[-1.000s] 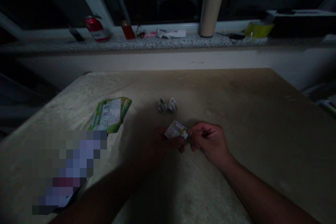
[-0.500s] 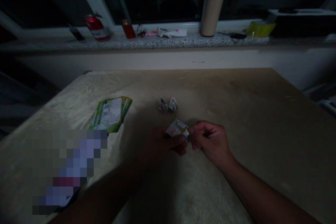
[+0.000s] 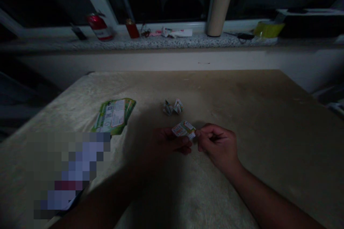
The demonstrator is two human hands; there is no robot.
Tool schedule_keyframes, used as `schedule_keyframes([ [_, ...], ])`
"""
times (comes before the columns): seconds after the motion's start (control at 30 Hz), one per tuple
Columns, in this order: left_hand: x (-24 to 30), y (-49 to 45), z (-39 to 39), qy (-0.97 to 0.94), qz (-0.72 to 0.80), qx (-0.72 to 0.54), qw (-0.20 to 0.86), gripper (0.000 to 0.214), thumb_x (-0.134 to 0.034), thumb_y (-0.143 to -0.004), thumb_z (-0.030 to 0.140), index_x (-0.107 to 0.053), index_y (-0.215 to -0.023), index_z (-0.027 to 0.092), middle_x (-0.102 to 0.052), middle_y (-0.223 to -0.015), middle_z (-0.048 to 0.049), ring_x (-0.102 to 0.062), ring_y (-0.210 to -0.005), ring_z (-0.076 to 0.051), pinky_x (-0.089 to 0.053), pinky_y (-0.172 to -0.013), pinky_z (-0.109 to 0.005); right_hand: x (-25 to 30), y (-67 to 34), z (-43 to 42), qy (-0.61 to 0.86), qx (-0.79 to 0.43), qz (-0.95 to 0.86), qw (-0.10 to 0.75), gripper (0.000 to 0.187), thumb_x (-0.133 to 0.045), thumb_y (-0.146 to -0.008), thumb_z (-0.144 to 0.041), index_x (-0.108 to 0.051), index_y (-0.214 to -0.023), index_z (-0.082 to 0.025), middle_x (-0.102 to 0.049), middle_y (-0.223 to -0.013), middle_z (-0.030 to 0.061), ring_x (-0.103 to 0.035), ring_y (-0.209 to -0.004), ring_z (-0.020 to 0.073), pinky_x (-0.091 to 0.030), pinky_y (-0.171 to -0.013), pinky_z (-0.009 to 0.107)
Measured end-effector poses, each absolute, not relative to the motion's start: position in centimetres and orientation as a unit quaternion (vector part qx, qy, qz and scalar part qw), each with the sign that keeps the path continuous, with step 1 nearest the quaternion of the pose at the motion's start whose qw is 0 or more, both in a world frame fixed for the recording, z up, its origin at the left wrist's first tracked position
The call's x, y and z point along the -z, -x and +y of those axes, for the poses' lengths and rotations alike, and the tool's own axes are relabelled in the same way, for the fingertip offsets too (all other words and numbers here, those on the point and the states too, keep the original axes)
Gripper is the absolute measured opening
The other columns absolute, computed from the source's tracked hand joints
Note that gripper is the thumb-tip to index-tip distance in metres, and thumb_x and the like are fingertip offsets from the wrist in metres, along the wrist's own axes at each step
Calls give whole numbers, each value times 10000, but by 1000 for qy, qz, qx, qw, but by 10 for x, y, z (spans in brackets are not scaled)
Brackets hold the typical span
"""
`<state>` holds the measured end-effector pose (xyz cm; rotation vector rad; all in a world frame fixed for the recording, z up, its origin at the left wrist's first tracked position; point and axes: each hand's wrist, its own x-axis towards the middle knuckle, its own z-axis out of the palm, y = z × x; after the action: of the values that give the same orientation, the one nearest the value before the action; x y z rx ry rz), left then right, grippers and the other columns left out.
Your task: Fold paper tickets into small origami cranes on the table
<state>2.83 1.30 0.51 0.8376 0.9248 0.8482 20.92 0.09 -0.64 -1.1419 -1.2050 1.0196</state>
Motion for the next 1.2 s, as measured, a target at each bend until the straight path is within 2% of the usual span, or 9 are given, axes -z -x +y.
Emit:
schedule_keyframes([
  [0.1,-5,-24,16,-428,428,-390,694,370,-901,-648,384,-771,-869,118,-746,-751,-50,-663,-657,-151,-524,-658,-269,5,-212,3,466,-466,-521,542,256,-799,-824,-334,-699,-648,-178,-597,-441,-14,-481,-369,79,-368,-382,192],
  [0.2,-6,-21,17,-482,419,-391,663,336,-857,-713,436,-764,-807,127,-710,-721,-31,-609,-645,-131,-464,-632,-247,1,-212,4,448,-476,-553,517,251,-818,-792,-324,-703,-629,-172,-615,-444,-1,-509,-367,93,-389,-374,199],
  [0.3,-6,-19,17,-494,405,-403,656,379,-798,-771,515,-763,-753,138,-672,-673,-18,-567,-614,-123,-421,-599,-249,-3,-211,2,434,-466,-584,504,251,-816,-779,-308,-695,-604,-175,-618,-443,2,-527,-362,106,-405,-366,209],
  [0.4,-4,-17,17,-473,395,-414,670,408,-798,-759,551,-777,-761,143,-676,-671,-23,-562,-611,-128,-423,-603,-257,-4,-211,2,425,-461,-596,502,255,-807,-781,-295,-687,-587,-181,-611,-436,-2,-529,-366,109,-409,-367,211],
  [0.53,-6,-12,19,-501,378,-335,703,448,-830,-705,570,-785,-758,127,-676,-655,-29,-554,-588,-126,-413,-584,-252,-1,-215,3,411,-520,-579,475,283,-825,-767,-329,-680,-583,-171,-602,-431,-6,-509,-348,96,-390,-353,198],
  [0.73,-9,-4,22,-574,348,-209,711,408,-881,-652,504,-731,-641,124,-579,-551,18,-468,-510,-84,-348,-489,-204,6,-216,3,374,-658,-549,353,378,-852,-734,-415,-644,-560,-151,-589,-412,-5,-460,-298,69,-315,-319,163],
  [0.93,-11,-2,21,-565,300,-205,741,390,-881,-665,493,-731,-635,135,-612,-568,16,-501,-517,-83,-391,-506,-198,14,-221,3,324,-739,-493,325,407,-870,-704,-471,-642,-581,-157,-532,-396,-47,-477,-285,77,-338,-310,161],
  [1.2,-14,-2,19,-547,277,-194,765,474,-867,-640,591,-735,-628,137,-639,-565,1,-538,-518,-102,-464,-562,-231,19,-220,2,304,-775,-461,308,408,-883,-681,-465,-633,-580,-160,-518,-398,-59,-490,-284,83,-376,-302,160],
])
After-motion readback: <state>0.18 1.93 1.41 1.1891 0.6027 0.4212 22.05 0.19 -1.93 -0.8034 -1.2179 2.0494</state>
